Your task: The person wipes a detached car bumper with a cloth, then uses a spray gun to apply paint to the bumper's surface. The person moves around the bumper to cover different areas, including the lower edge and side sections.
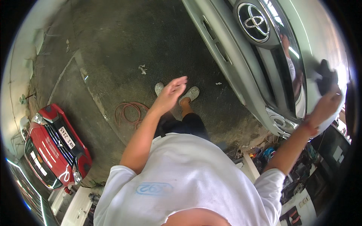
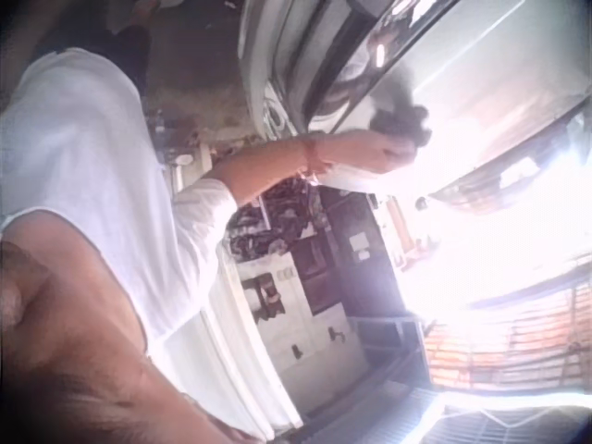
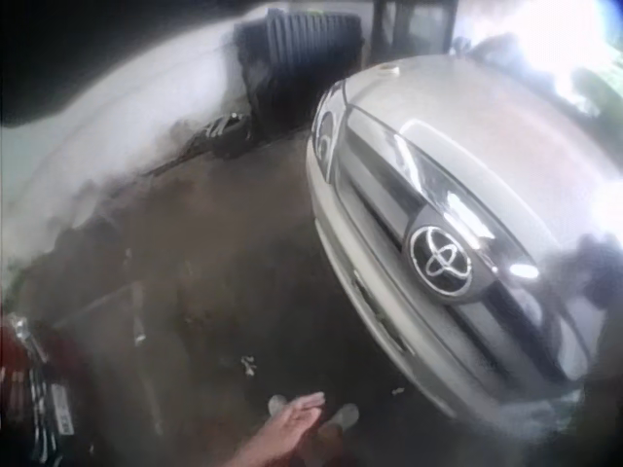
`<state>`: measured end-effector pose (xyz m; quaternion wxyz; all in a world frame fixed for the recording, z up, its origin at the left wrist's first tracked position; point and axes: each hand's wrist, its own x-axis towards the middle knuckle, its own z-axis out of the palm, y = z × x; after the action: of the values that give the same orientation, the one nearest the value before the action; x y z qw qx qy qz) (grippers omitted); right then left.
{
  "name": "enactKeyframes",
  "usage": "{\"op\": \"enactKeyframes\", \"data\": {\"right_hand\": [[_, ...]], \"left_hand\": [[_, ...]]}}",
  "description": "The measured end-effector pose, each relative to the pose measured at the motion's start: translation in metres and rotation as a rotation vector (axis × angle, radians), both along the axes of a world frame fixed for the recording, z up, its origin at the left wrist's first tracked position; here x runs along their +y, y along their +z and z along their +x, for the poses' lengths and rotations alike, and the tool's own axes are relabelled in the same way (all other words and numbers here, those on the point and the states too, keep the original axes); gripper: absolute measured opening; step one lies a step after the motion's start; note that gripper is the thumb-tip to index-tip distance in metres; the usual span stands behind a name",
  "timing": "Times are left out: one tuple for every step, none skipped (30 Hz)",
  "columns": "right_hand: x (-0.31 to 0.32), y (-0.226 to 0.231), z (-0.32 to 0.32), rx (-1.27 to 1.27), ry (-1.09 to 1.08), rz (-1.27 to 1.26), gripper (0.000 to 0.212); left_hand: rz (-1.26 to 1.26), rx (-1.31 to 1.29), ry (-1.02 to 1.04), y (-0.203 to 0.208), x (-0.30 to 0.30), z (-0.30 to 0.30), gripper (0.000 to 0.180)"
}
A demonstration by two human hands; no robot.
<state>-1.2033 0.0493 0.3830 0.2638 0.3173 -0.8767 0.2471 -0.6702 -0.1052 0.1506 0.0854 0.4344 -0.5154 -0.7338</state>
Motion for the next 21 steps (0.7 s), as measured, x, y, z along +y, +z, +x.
{"op": "enactKeyframes", "data": {"right_hand": [[-0.002,-0.026,0.058,-0.069,0.058,0.008,0.042],[-0.030,-0.062,0.138,-0.181,0.147,0.040,0.036],[-0.040,-0.083,0.206,-0.392,0.207,0.067,0.034],[-0.055,-0.099,0.265,-0.627,0.268,0.046,0.024],[-0.071,-0.117,0.324,-0.862,0.295,0.016,0.015],[-0.079,-0.148,0.356,-0.895,0.374,0.141,0.011],[-0.085,-0.184,0.396,-1.281,0.383,-0.122,0.012],[-0.087,-0.217,0.426,-1.364,0.407,-0.126,0.012],[-0.096,-0.240,0.456,-1.581,0.323,-0.274,0.009],[-0.099,-0.270,0.474,-1.675,0.289,-0.359,0.012],[-0.104,-0.297,0.485,-1.639,0.223,-0.403,0.015],[-0.106,-0.323,0.493,-1.603,0.159,-0.441,0.018],[-0.108,-0.347,0.498,-1.560,0.092,-0.479,0.021],[-0.109,-0.369,0.501,-1.544,0.033,-0.288,0.041],[-0.108,-0.381,0.509,-1.515,0.118,-0.166,0.046],[-0.104,-0.391,0.518,-1.484,0.201,-0.043,0.050],[-0.099,-0.401,0.527,-1.451,0.283,0.082,0.055],[-0.100,-0.412,0.532,-1.416,0.373,0.201,0.060],[-0.104,-0.424,0.530,-1.509,0.261,0.151,0.058],[-0.108,-0.437,0.521,-1.599,0.147,0.102,0.056],[-0.111,-0.451,0.511,-1.685,0.028,0.054,0.054]], "left_hand": [[0.101,0.072,0.017,-0.004,-0.004,-0.012,0.064],[0.170,0.111,0.088,-0.006,0.000,-0.018,0.068],[0.268,0.188,0.118,-0.013,-0.004,-0.023,0.073],[0.387,0.223,0.185,-0.026,-0.011,-0.027,0.076],[0.508,0.248,0.252,-0.040,-0.016,-0.029,0.079],[0.637,0.270,0.334,-0.052,-0.020,-0.028,0.083],[0.668,0.277,0.355,-0.064,-0.026,-0.019,0.083],[0.699,0.282,0.381,-0.078,-0.031,-0.001,0.083],[0.727,0.284,0.403,-0.095,-0.036,0.019,0.083],[0.777,0.297,0.413,-0.111,-0.041,0.041,0.077],[0.689,0.246,0.449,-0.117,-0.043,0.054,0.074],[0.602,0.193,0.488,-0.122,-0.041,0.066,0.071],[0.568,0.147,0.520,-0.139,-0.040,0.075,0.071],[0.533,0.100,0.550,-0.159,-0.036,0.083,0.072],[0.490,0.055,0.577,-0.173,-0.036,0.092,0.072],[0.542,0.109,0.419,-0.187,-0.036,0.101,0.069],[0.646,0.165,0.408,-0.199,-0.026,0.103,0.072],[0.741,0.220,0.399,-0.201,-0.020,0.101,0.075],[0.825,0.276,0.390,-0.202,-0.018,0.098,0.078],[0.772,0.275,0.278,-0.204,-0.017,0.097,0.090],[0.782,0.319,0.264,-0.204,-0.019,0.098,0.095]]}}
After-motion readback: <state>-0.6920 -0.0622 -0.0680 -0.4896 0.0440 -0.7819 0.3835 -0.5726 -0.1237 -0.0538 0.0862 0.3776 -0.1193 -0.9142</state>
